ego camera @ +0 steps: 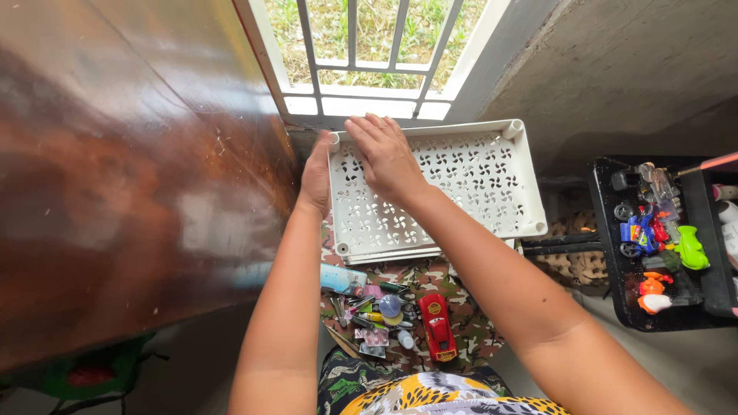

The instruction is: The person assembles a white plastic stool by inserting four legs into a perforated seat and wiping the components with a cloth. The person handles the seat and legs one at a time, cleaning them before assembly.

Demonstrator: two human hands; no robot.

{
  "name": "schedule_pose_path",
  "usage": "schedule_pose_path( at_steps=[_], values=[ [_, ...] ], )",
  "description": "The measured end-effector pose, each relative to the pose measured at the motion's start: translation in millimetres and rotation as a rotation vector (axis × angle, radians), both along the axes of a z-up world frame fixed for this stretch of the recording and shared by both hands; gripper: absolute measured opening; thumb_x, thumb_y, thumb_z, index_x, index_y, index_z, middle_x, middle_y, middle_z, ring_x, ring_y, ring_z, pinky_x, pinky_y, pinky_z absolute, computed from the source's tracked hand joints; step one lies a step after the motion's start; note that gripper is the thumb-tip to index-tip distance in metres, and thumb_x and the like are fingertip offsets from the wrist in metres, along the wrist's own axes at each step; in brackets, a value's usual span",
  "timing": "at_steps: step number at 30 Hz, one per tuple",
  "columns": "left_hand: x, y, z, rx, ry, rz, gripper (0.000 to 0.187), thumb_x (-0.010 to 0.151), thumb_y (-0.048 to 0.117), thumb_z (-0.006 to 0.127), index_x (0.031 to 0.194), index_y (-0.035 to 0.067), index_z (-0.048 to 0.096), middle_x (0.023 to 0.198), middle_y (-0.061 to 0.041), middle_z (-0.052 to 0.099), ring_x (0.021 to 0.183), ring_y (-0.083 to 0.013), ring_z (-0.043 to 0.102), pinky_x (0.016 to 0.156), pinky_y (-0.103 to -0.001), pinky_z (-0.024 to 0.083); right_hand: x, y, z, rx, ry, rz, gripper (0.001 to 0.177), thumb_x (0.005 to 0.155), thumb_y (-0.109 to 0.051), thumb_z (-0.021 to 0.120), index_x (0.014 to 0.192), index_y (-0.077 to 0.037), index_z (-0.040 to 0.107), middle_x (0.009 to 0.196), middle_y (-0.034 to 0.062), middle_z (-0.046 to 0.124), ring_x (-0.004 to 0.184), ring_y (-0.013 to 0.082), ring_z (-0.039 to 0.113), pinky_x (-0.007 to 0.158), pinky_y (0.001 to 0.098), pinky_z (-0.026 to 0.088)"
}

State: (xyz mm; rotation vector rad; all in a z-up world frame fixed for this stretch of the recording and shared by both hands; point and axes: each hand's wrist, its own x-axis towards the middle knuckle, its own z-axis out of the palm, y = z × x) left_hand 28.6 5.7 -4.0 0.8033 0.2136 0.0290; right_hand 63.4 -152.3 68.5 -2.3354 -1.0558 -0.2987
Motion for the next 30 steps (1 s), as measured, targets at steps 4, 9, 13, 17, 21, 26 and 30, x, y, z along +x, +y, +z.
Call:
schedule_pose_path(
  at_steps=[4,9,13,17,21,26,30],
  values=[
    [3.3,4.0,-14.1,0.046,-0.022,0.018,0.032,0.101,0.036,0.067,0.112,0.006,0.066,0.098,-0.002,0.065,0.086,-0.0103,0.062,0.077,-0.029,0.053,-5.6,2.9,-7.7,-0.07,-0.041,-0.045,0.057,0.089,0.0,0.055,0.146,-0.005,0.053,0.152,0.0141,0.053,0.146,0.0341,0.043,0.124,0.0509,0.026],
    [9.6,12.4,-15.9,0.095,0.037,0.026,0.03,0.098,0.034,0.065,0.109,0.007,0.069,0.094,0.0,0.068,0.082,-0.0091,0.063,0.074,-0.026,0.053,-2.7,11.6,0.0,-0.087,-0.032,-0.058,0.056,0.092,-0.006,0.055,0.148,-0.007,0.053,0.155,0.0135,0.051,0.147,0.0346,0.042,0.125,0.0504,0.024],
    [12.4,10.2,-26.8,0.178,-0.052,0.058,0.033,0.104,0.034,0.065,0.114,0.004,0.07,0.101,0.002,0.067,0.089,-0.0059,0.06,0.08,-0.023,0.05,0.0,12.3,3.6,-0.125,-0.059,-0.029,0.055,0.102,-0.023,0.054,0.152,-0.003,0.045,0.159,0.016,0.043,0.15,0.0381,0.034,0.125,0.0512,0.017],
    [11.2,11.9,-26.0,0.075,-0.015,0.025,0.031,0.102,0.032,0.066,0.116,0.003,0.067,0.102,-0.001,0.068,0.09,-0.0093,0.063,0.08,-0.027,0.051,-7.7,7.5,-5.3,-0.19,-0.04,0.022,0.058,0.106,-0.029,0.05,0.156,-0.003,0.04,0.165,0.0152,0.035,0.153,0.0384,0.028,0.126,0.0504,0.015],
    [7.5,16.4,-3.2,0.319,-0.013,0.083,0.037,0.097,0.03,0.069,0.122,0.003,0.066,0.109,-0.001,0.069,0.1,-0.0131,0.064,0.089,-0.03,0.051,-2.7,-17.4,1.4,-0.09,-0.015,0.018,0.056,0.107,-0.029,0.054,0.153,0.001,0.043,0.161,0.0208,0.04,0.15,0.043,0.029,0.123,0.0524,0.015],
    [-10.9,0.1,46.9,1.591,-0.074,0.481,0.055,0.082,0.024,0.084,0.125,-0.001,0.061,0.122,-0.02,0.06,0.116,-0.037,0.054,0.098,-0.047,0.042,7.7,-114.2,24.4,0.108,0.008,-0.212,0.03,0.095,-0.012,0.067,0.124,-0.006,0.066,0.126,0.0129,0.069,0.132,0.0388,0.052,0.116,0.0483,0.039],
    [-30.6,-73.0,88.6,1.7,-0.245,0.349,0.04,0.081,0.021,0.083,0.115,0.01,0.065,0.113,-0.012,0.065,0.114,-0.0336,0.058,0.103,-0.049,0.04,37.1,-186.3,25.2,0.151,0.02,-0.464,0.032,0.096,-0.014,0.07,0.125,-0.003,0.061,0.122,0.0148,0.068,0.119,0.037,0.053,0.103,0.0446,0.043]
  ],
)
